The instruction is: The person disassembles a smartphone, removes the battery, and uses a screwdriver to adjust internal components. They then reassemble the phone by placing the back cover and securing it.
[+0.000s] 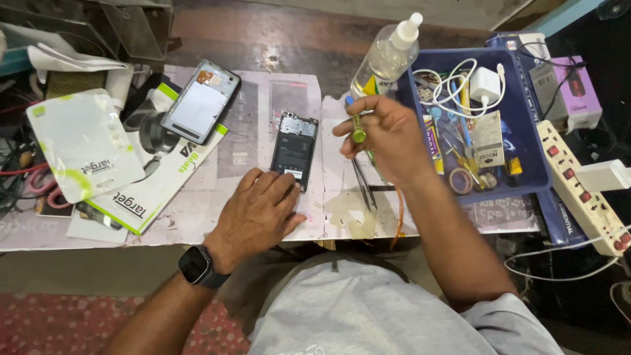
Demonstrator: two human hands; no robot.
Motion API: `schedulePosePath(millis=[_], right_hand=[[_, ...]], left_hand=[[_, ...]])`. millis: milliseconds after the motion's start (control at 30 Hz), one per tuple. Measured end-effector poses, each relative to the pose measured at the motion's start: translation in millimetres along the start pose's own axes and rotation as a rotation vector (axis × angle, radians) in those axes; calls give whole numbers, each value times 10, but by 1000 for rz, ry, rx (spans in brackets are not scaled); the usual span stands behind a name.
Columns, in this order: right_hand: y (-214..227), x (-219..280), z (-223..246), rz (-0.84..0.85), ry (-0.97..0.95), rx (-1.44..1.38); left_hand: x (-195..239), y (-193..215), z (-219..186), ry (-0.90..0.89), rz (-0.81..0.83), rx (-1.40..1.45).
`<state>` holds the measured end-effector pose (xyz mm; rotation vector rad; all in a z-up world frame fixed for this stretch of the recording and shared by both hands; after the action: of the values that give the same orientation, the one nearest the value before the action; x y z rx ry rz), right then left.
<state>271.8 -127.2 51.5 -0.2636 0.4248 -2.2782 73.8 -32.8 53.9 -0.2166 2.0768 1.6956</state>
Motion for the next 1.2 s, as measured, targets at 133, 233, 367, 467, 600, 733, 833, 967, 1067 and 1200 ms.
schedulePosePath(millis=[133,233,367,467,600,733,833,967,1067,1200], right_hand=[[-179,0,-114,73,109,88],[-250,14,-92,37,181,295],[-504,20,136,141,375,442],[-707,-10,232,171,475,613],[-840,-128,151,163,352,456],[-1073,-294,54,257,343,468],[-1243,-506,-114,300,298,452],[-1377,-737,-262,309,301,424],[-1499,-833,-298,301,439,664],[-1598,-935,-417,328,459,668]], left_hand=[[4,27,-2,-4,-30,4],[-10,39,-22,-21,-34,-9],[-44,72,-11,-16,-27,15],[-40,48,6,7,0,25],[17,51,36,-10,-1,34],[38,47,77,8,-16,69],[50,44,117,32,-10,75],[59,35,117,28,-29,95],[105,129,118,18,-158,102],[171,134,112,-19,-190,120]])
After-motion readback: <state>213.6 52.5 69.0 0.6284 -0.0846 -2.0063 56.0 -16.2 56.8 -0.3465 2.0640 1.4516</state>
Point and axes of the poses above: each hand's wrist, its own x-axis away from the middle knuckle, its own y-axis out of the back of the hand, z = x × y, the point moved 9 cm from there along -x, towards the middle knuckle, and after that the axes turned 8 degrees about -x, right-handed, at the moved point
